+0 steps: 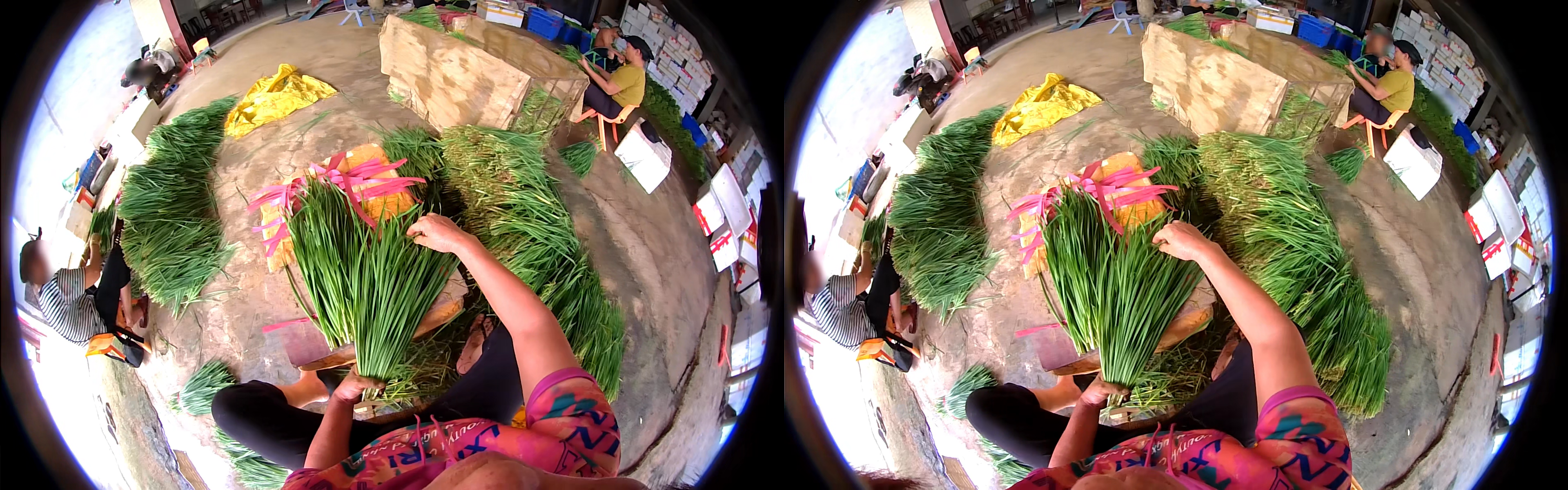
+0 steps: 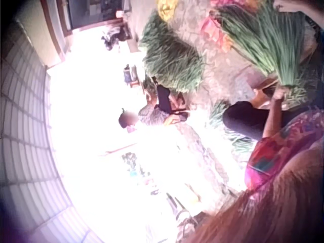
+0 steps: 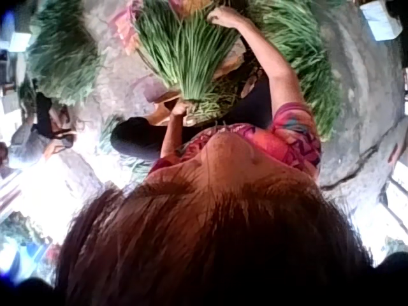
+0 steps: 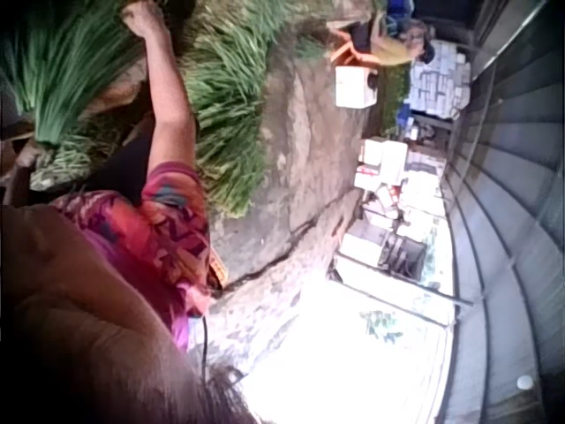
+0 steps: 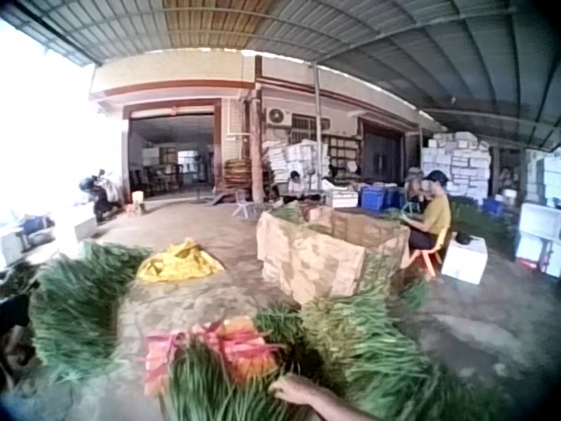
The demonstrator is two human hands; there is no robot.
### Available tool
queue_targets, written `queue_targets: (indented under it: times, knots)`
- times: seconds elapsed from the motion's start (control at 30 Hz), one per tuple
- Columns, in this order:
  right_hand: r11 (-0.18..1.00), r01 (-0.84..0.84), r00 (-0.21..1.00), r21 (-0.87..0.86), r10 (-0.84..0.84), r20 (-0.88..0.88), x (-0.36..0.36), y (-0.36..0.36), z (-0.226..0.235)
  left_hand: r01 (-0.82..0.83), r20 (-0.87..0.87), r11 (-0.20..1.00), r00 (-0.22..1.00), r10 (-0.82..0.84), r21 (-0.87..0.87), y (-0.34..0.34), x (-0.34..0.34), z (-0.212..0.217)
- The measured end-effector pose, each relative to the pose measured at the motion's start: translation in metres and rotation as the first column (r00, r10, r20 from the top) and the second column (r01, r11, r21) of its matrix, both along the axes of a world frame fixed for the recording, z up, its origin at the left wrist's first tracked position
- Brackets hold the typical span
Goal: The person is sorting and bunching green leaves by picking up handfuls of leaves, tapping the root ends against a wooden block, and placing the bunches into a pile.
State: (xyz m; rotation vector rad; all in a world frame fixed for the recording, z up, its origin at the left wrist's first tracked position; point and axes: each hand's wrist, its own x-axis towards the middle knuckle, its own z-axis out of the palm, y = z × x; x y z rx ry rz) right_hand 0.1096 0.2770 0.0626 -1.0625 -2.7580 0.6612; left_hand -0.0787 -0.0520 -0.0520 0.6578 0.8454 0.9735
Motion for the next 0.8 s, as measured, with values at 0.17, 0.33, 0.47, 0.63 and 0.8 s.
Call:
queue_targets:
  times: [0.17,0.33,0.47,0.63,0.8]
  knots:
    - [0.995,-0.059,0.997,0.085,0.055,0.044,-0.002,-0.007,0.009,-0.033,-0.036,0.999,0.999,0.032,-0.014,0.0,0.002,0.009]
    - [0.945,0.278,0.954,0.175,-0.249,-0.167,0.009,0.0,-0.007,-0.039,-0.064,0.998,0.997,0.035,-0.055,-0.001,0.0,0.001]
    - [0.823,0.561,0.798,0.088,-0.51,-0.321,0.028,0.03,-0.021,-0.042,-0.094,0.999,0.995,0.04,-0.011,0.001,0.003,0.007]
    - [0.939,0.344,0.89,-0.006,-0.329,-0.315,0.021,0.048,-0.018,-0.014,-0.06,0.999,0.998,0.012,-0.032,0.001,0.001,0.009]
    - [0.986,0.105,0.993,0.128,-0.111,0.038,0.002,0.052,-0.026,0.023,-0.009,0.997,1.0,-0.024,-0.08,0.0,-0.003,0.004]
